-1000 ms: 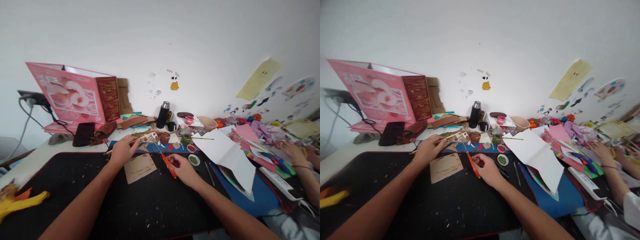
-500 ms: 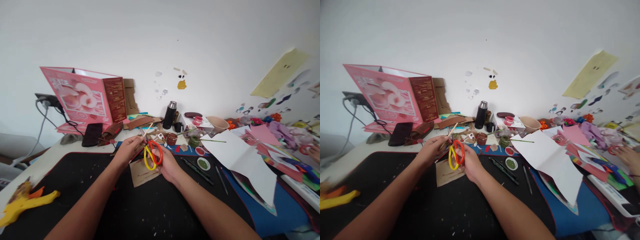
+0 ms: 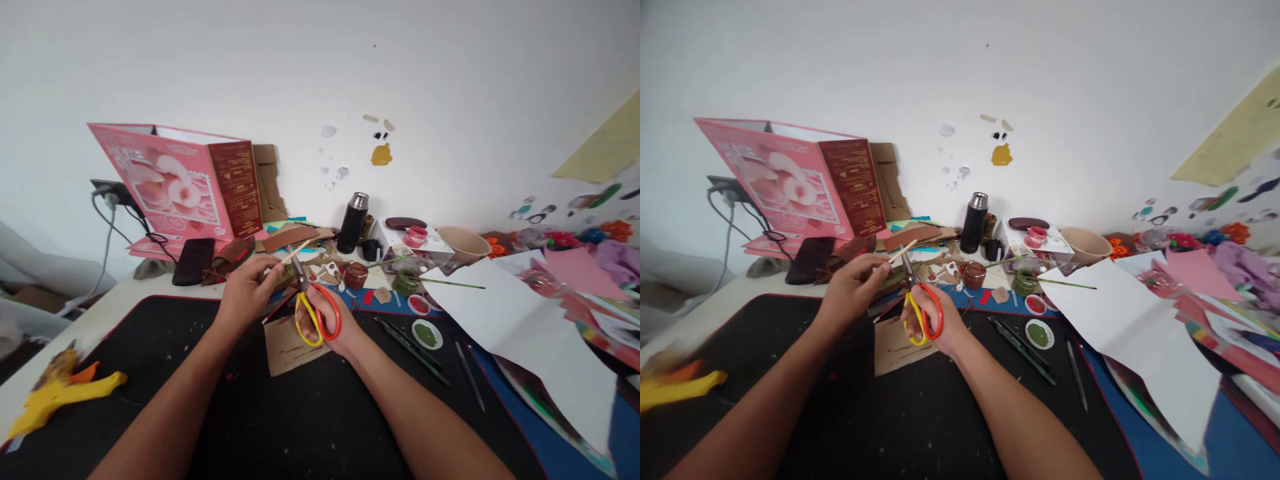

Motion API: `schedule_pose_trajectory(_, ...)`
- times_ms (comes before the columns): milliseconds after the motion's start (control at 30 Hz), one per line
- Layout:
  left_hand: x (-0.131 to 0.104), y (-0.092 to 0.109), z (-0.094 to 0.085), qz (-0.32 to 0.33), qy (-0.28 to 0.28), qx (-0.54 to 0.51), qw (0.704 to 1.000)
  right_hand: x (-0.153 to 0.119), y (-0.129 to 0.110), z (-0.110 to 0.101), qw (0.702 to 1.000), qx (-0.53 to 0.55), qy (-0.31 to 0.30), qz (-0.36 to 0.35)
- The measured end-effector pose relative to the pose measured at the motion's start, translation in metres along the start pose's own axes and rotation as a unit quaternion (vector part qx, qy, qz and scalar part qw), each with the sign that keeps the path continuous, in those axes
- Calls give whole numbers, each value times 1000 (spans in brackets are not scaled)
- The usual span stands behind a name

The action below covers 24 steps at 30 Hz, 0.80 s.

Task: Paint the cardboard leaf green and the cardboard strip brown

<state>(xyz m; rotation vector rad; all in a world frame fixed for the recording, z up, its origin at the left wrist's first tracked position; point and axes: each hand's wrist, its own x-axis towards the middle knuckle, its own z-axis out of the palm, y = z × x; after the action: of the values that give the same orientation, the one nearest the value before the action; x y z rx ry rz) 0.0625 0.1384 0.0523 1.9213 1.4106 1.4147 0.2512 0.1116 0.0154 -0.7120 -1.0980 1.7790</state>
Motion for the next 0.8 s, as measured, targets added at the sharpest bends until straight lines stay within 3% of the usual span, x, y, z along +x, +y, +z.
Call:
schedule_pose_trajectory(100, 1, -7, -2, 11, 24, 127, 992, -5, -4, -11, 1000, -27, -6, 2)
schedule_pose_trajectory(267, -2, -15, 1, -5, 32, 218, 976, -9, -11, -20, 999, -38, -37, -7)
schedule_pose_trajectory(467, 2, -17, -7, -20, 80, 280, 957, -10, -16, -17, 995, -61, -67, 30)
schedule_pose_trajectory(800, 1, -17, -7, -16, 68, 284, 956, -13, -9, -18, 988, -98, -114, 23)
